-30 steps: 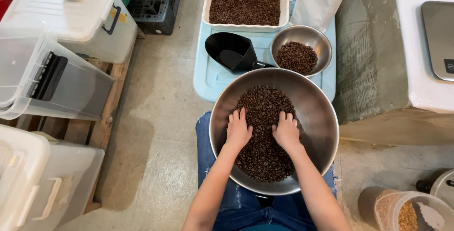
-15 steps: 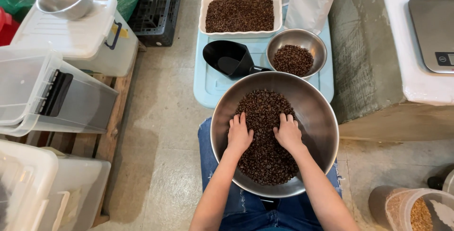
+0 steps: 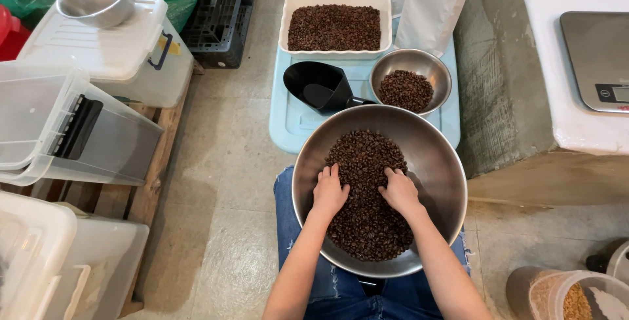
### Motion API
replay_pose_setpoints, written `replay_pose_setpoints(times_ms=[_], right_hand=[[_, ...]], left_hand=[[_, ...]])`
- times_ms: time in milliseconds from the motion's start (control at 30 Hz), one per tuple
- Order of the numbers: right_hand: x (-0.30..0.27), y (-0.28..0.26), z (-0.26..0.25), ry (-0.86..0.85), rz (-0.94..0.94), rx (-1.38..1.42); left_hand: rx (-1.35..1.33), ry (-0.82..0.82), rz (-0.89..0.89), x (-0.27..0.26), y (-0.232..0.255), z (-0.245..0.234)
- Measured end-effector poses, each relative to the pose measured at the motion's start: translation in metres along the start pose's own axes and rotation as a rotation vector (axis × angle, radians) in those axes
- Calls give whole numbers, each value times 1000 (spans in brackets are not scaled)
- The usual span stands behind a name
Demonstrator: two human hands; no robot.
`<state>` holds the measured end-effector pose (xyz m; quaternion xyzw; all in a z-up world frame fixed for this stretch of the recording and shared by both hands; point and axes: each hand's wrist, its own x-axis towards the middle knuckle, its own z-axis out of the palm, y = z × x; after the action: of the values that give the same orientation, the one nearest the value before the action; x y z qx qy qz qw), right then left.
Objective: Manually inspecting and sorting roasted coffee beans in a large metal bowl
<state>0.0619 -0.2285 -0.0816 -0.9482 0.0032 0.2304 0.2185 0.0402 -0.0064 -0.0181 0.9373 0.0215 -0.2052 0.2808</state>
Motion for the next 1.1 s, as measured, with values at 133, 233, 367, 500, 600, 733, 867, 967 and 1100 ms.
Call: replay_pose_setpoints(times_ms=[133, 233, 367, 500, 600, 733, 867, 967, 1100], right_hand=[[0, -1, 0, 1, 3, 2], [2, 0, 2, -2, -9, 6], [-4, -3, 0, -6, -19, -19], [1, 2, 7, -16, -40, -36], [9, 12, 19, -5, -33, -45], [11, 12, 21, -15, -20, -42], [11, 10, 17, -16, -16, -35], [8, 10, 15, -15, -18, -25], [7, 8, 13, -34, -7, -31]], left_hand=[[-5, 4, 3, -2, 2, -3], [6, -4, 2, -1, 1, -3], [5, -10, -8, -4, 3, -5], [11, -8, -5, 3, -3, 2], [6, -17, -15, 3, -1, 1], [4, -15, -10, -2, 3, -3], [30, -20, 9, -2, 6, -5], [36, -13, 8, 3, 1, 2], [42, 6, 17, 3, 0, 3]])
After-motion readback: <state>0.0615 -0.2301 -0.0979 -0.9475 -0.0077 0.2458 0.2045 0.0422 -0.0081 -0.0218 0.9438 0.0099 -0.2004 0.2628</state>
